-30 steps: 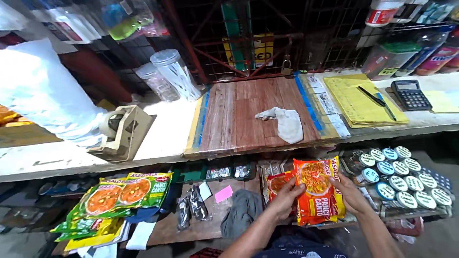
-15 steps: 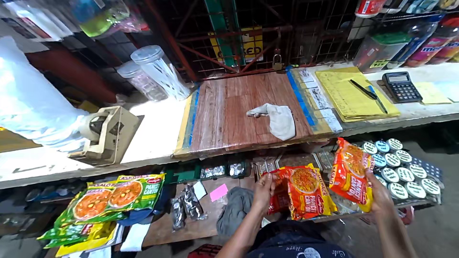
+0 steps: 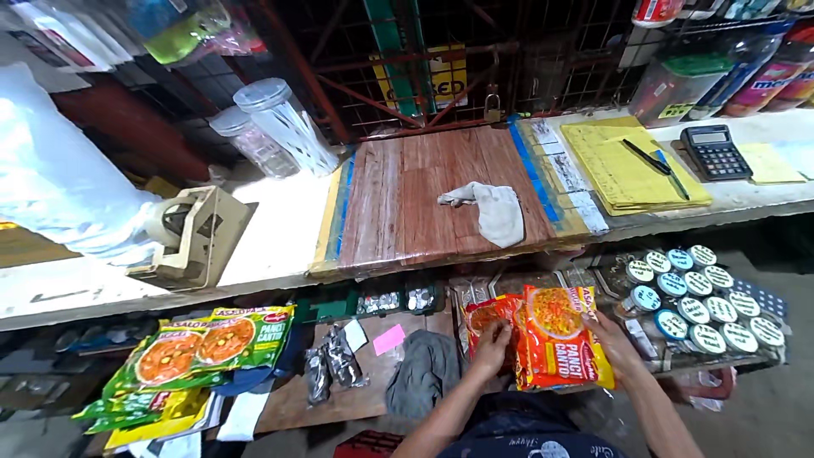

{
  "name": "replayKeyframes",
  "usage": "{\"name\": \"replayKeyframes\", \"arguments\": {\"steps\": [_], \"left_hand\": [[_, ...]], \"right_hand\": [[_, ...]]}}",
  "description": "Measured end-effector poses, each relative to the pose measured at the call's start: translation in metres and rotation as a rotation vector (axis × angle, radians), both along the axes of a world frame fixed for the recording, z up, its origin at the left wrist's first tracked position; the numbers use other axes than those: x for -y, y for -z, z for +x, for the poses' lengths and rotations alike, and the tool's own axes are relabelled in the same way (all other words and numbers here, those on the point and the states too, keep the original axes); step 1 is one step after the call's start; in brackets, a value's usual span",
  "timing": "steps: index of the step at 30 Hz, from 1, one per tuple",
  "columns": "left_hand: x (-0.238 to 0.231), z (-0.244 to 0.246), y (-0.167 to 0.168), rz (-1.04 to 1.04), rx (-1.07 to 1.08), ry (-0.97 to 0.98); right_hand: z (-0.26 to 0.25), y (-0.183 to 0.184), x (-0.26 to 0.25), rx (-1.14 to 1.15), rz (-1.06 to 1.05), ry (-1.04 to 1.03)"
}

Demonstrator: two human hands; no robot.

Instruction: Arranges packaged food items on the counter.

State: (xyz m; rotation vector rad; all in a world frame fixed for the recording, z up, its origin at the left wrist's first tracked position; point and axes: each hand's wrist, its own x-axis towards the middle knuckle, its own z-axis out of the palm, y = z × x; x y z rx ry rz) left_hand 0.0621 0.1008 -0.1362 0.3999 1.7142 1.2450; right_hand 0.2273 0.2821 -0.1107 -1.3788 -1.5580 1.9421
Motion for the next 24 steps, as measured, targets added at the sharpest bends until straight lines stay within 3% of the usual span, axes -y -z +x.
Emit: {"name": "replayKeyframes", "arguments": {"steps": [6,9,13,18,21,24], "left_hand": [[-0.008,0.003,0.003,-0.130,-0.026,0.131],[-0.007,0.005,0.005,-0.089,-0.149,0.066],[-0.015,-0.002,0.004,0.137,-0.224,-0.097],[-0.026,-0.006,-0.026,0.438,0.149,-0.181],[-0.033,-0.001,-0.049,0.461,0.180,-0.379],[-0.031,-0.004,-0.060,0.432,0.071,-0.430]], "right_hand": [[-0.016,0.019,0.005,0.206,0.249,-0.144],[-0.016,0.017,0.006,0.236,0.336,-0.159],[-0.008,0.022,0.008,0.035,0.330,-0.129],[-0.003,0.012,0.019,-0.183,0.156,-0.094],[-0.003,0.009,0.024,-0.285,0.072,-0.048],[-0.002,0.008,0.028,-0.306,0.110,-0.040]]}}
